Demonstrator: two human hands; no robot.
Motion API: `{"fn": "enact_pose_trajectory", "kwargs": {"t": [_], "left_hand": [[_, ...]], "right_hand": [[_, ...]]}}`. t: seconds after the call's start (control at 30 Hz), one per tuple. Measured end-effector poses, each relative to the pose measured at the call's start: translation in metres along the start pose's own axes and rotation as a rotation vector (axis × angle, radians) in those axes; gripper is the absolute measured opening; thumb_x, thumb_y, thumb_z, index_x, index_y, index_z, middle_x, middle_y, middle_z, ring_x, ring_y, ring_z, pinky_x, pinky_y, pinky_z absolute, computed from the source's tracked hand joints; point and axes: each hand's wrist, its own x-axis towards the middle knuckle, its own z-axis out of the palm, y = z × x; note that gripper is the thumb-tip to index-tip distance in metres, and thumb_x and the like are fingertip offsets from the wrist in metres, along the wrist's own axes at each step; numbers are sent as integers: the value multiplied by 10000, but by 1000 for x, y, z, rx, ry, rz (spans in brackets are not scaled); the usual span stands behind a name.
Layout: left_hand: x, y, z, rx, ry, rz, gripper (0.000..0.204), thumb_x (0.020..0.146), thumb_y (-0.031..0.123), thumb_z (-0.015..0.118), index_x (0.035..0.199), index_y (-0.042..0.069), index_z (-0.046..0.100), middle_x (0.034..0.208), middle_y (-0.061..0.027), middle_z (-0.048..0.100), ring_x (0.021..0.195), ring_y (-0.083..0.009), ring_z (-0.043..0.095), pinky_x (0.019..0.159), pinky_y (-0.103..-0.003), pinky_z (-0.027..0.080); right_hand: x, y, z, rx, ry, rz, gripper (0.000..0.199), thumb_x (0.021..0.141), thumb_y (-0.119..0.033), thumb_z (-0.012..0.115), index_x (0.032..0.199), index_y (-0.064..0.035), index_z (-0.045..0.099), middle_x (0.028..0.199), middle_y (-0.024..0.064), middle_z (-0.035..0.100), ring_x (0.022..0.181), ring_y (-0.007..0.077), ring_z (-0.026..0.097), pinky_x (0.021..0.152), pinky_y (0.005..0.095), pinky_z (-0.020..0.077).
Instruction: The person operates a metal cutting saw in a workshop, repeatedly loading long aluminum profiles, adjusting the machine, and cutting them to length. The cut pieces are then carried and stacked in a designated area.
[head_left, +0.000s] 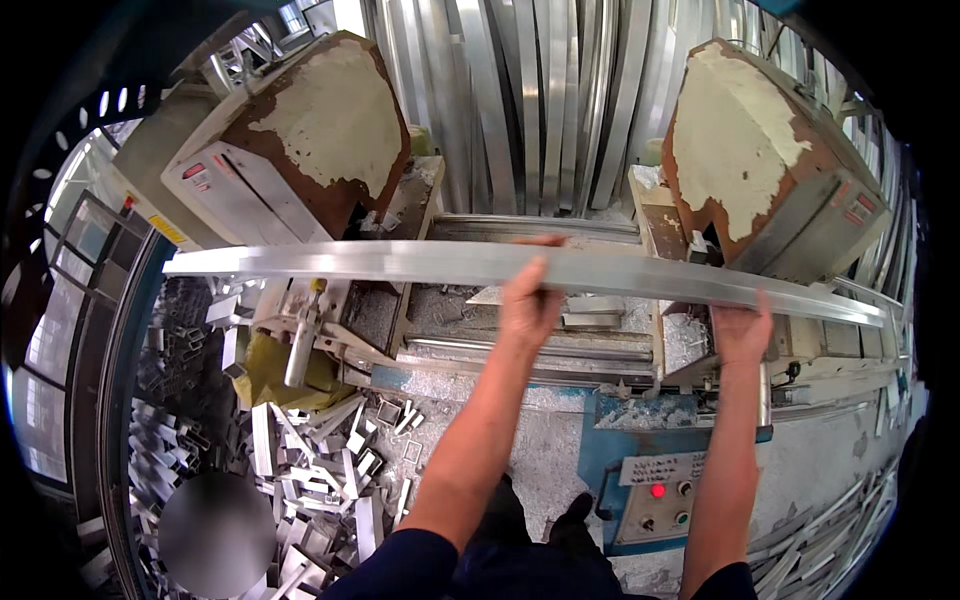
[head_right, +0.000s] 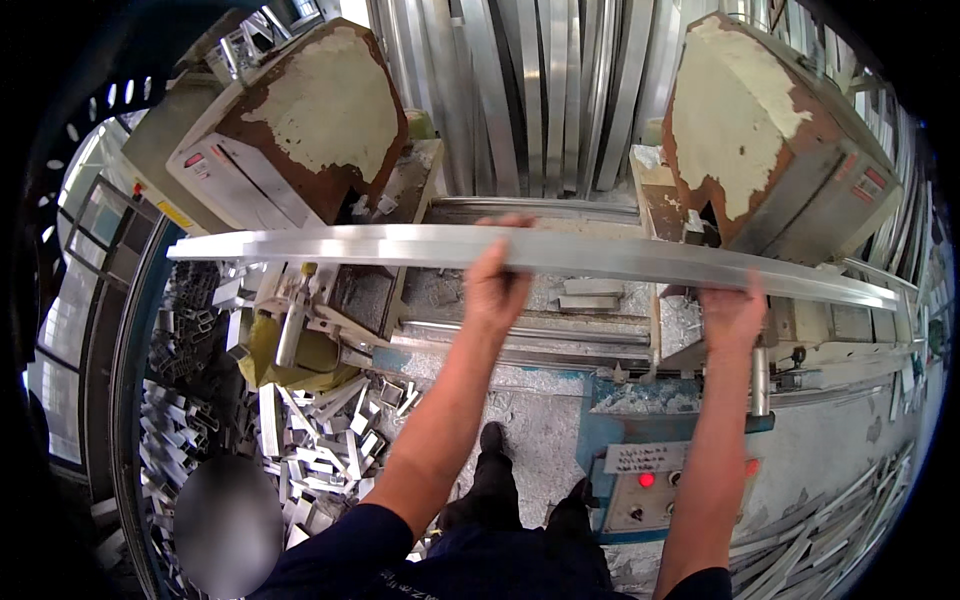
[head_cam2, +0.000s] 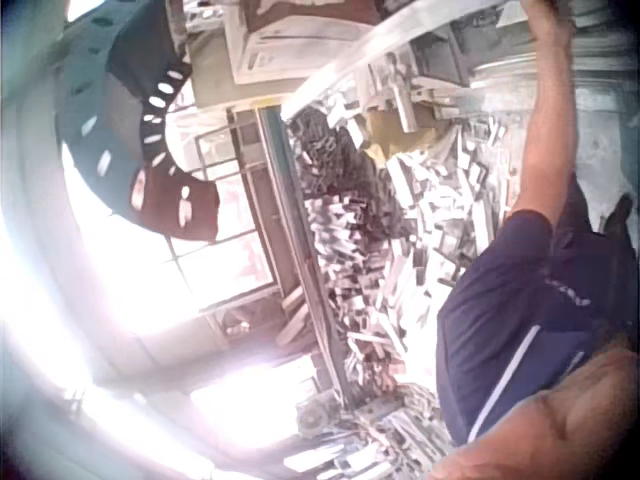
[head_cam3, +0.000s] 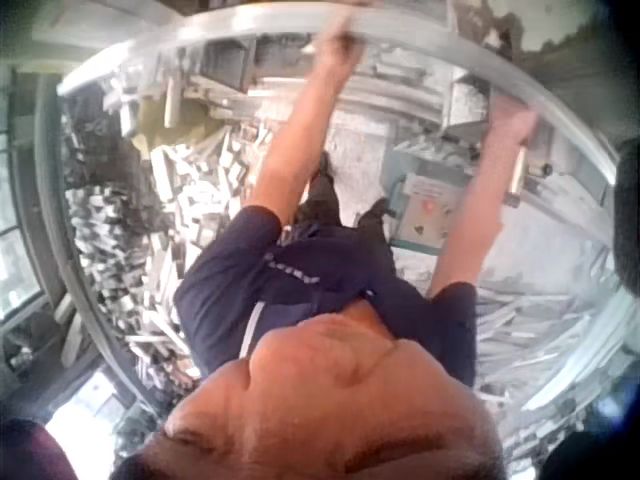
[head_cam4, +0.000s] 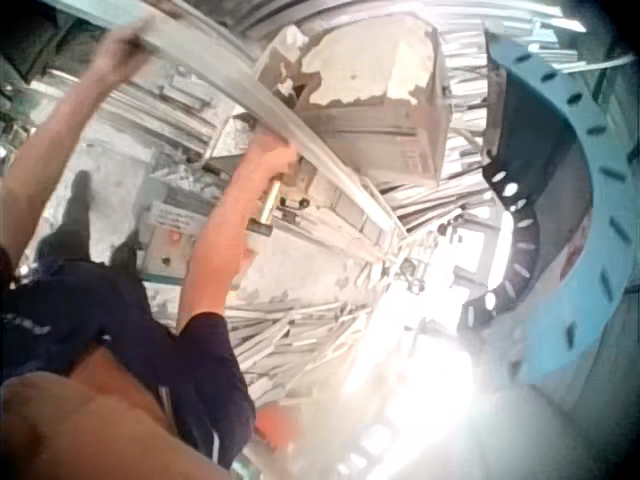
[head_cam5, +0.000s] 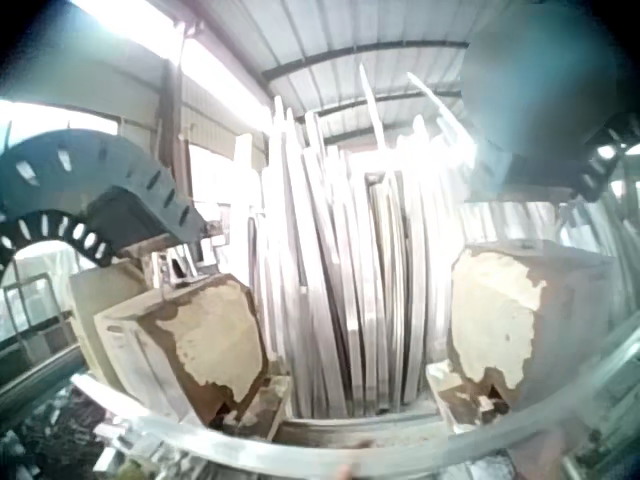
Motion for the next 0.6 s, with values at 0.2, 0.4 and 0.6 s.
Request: {"fn": "enact_pose_trajectory", "kwargs": {"t": [0.2,0.4,0.6], "left_hand": [[48,-70,-68,243,217,-709,615,806,294,708,1311,98,417,1261,-93,512,1191,-222,461,909,-394,442],[-5,-5,-116,915,-329,-940,531,793,346,742,1178,28,562,1016,-102,636,909,-178,616,768,-292,514],[-19,281,-157,1076,112,-271,246,825,62,666,1055,-7,615,992,-75,652,889,-162,644,756,-291,541]], "right_hand": [[28,133,37,-101,136,343,269,889,-185,578,1112,-50,513,1187,118,525,1107,275,508,957,518,404],[47,204,24,-266,298,291,381,861,-235,635,1185,-79,511,1188,96,526,1075,268,518,937,542,400],[105,163,-20,-307,333,69,299,890,-219,612,1126,-48,547,1051,101,603,985,271,574,868,465,471]]}}
